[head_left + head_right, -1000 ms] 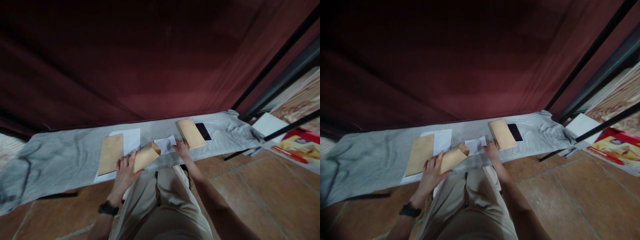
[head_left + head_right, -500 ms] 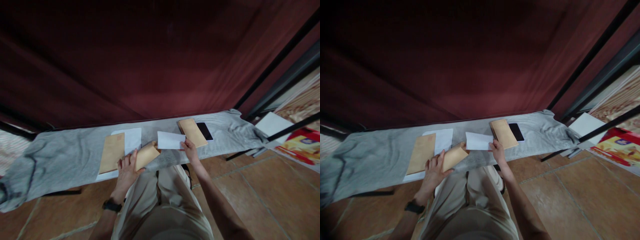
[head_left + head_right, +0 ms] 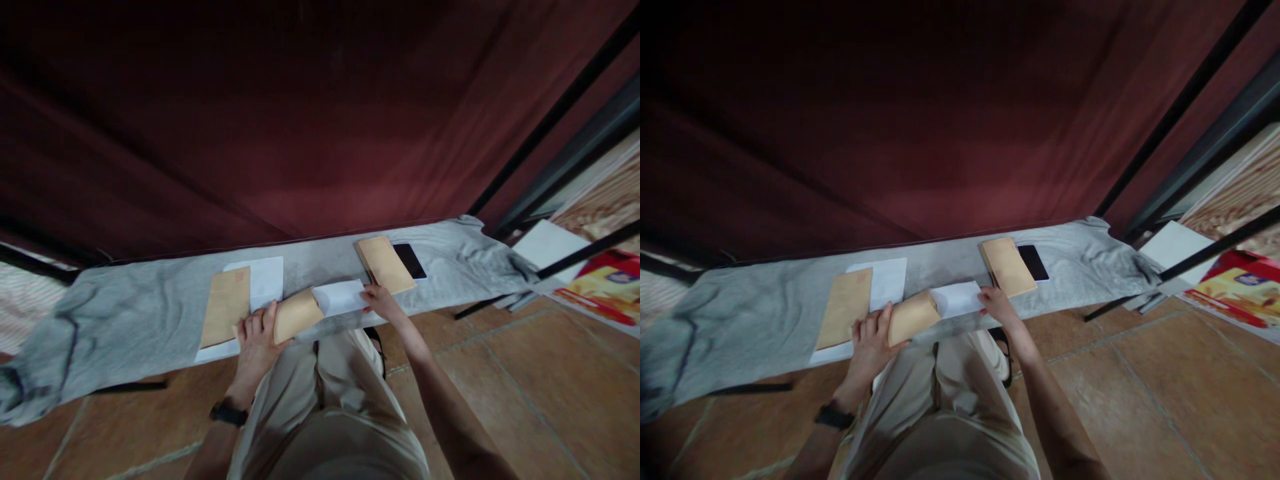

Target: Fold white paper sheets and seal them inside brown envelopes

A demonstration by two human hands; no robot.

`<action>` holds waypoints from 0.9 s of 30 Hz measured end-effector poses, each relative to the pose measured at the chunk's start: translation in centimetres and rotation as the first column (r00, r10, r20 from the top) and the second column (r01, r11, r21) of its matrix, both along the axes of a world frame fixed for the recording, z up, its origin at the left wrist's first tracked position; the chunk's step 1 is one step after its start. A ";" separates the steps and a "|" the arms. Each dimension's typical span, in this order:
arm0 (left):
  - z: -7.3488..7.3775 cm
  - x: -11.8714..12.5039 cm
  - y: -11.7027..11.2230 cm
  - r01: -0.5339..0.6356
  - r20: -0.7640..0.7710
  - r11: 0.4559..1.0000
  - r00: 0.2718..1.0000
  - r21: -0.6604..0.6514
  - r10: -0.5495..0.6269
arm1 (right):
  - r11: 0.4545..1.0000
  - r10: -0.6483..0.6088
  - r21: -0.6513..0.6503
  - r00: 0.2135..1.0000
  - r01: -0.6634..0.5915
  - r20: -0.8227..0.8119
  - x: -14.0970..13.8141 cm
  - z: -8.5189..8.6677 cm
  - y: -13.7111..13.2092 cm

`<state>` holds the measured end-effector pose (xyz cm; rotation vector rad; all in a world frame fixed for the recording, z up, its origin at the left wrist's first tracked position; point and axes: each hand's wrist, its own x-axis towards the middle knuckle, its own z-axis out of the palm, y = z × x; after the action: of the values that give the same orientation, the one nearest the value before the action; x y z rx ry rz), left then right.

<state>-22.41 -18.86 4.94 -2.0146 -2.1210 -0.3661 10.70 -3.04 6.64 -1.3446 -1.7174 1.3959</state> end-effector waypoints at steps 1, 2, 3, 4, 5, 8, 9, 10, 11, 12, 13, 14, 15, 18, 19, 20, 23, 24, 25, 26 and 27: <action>0.1 0.1 0.0 0.012 -0.002 1.000 1.000 0.002 -0.012 | 1.000 0.012 0.000 1.000 -0.012 0.003 0.0 0.0 0.0; 0.2 0.2 0.0 0.023 -0.002 1.000 1.000 0.003 -0.023 | 1.000 0.023 -0.001 1.000 -0.023 0.004 -0.2 -0.1 -0.1; 0.3 0.3 0.0 0.032 0.000 0.999 0.999 0.005 -0.032 | 0.999 0.034 -0.003 0.999 -0.034 0.004 -0.4 -0.1 -0.3; 0.5 0.5 0.1 0.039 0.007 0.999 0.999 0.008 -0.039 | 0.999 0.044 -0.002 0.999 -0.044 0.004 -0.7 -0.2 -0.5; 0.6 0.7 0.1 0.046 0.016 0.999 0.999 0.011 -0.046 | 0.999 0.052 0.004 0.999 -0.052 0.006 -1.1 -0.2 -0.7; 1.0 1.6 0.4 0.063 0.055 0.998 0.996 0.024 -0.064 | 0.995 0.079 0.065 0.997 -0.080 0.009 -2.6 -0.3 -1.7; 1.1 2.0 0.5 0.069 0.067 0.997 0.995 0.026 -0.070 | 0.992 0.086 0.097 0.996 -0.086 0.006 -3.2 -0.4 -2.0; 1.2 2.3 0.7 0.072 0.080 0.997 0.994 0.028 -0.074 | 0.987 0.084 0.138 0.996 -0.084 0.003 -3.9 -0.5 -2.4; 1.3 2.6 0.8 0.073 0.092 0.997 0.993 0.031 -0.076 | 0.980 0.079 0.183 0.997 -0.076 -0.006 -4.5 -0.6 -2.6; 1.3 2.8 1.0 0.075 0.102 0.997 0.992 0.034 -0.078 | 0.972 0.070 0.227 0.997 -0.064 -0.018 -5.2 -0.7 -2.9; 1.3 3.0 1.1 0.079 0.109 0.996 0.991 0.039 -0.082 | 0.965 0.048 0.260 0.998 -0.036 -0.037 -5.8 -0.8 -3.0; 1.3 3.2 1.2 0.082 0.113 0.996 0.990 0.045 -0.087 | 0.962 0.013 0.272 0.998 0.004 -0.061 -6.3 -1.0 -3.2; 1.2 3.3 1.3 0.085 0.114 0.995 0.989 0.052 -0.091 | 0.965 -0.018 0.260 0.997 0.038 -0.081 -6.8 -1.2 -3.2; 1.0 3.3 1.6 0.099 0.105 0.993 0.989 0.060 -0.105 | 0.989 -0.036 0.142 0.993 0.051 -0.111 -7.7 -1.9 -3.3; 1.0 3.2 1.6 0.106 0.102 0.993 0.988 0.059 -0.112 | 0.994 -0.023 0.102 0.993 0.034 -0.114 -7.9 -2.1 -3.3; 1.0 3.2 1.6 0.114 0.101 0.992 0.988 0.058 -0.120 | 0.997 -0.011 0.070 0.993 0.019 -0.115 -8.0 -2.3 -3.3; 1.0 3.3 1.7 0.135 0.101 0.989 0.985 0.064 -0.141 | 1.000 -0.001 0.021 0.993 0.004 -0.117 -8.0 -2.7 -3.3; 1.1 3.3 1.7 0.139 0.102 0.988 0.984 0.065 -0.145 | 1.000 0.000 0.015 0.993 0.001 -0.118 -8.0 -2.7 -3.4; 1.1 3.3 1.7 0.143 0.103 0.988 0.983 0.064 -0.149 | 1.000 0.000 0.009 0.993 0.001 -0.118 -8.0 -2.7 -3.4; 1.1 3.3 1.7 0.147 0.104 0.987 0.983 0.063 -0.154 | 1.000 -0.004 0.010 0.993 0.005 -0.117 -8.0 -2.7 -3.5; 1.1 3.2 1.7 0.151 0.106 0.987 0.982 0.061 -0.156 | 1.000 -0.013 0.026 0.993 0.016 -0.116 -8.0 -2.6 -3.6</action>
<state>-19.16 -17.19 6.01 -2.1810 -1.9986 -0.5652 2.67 -6.61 4.06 -1.2350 -1.6417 1.4094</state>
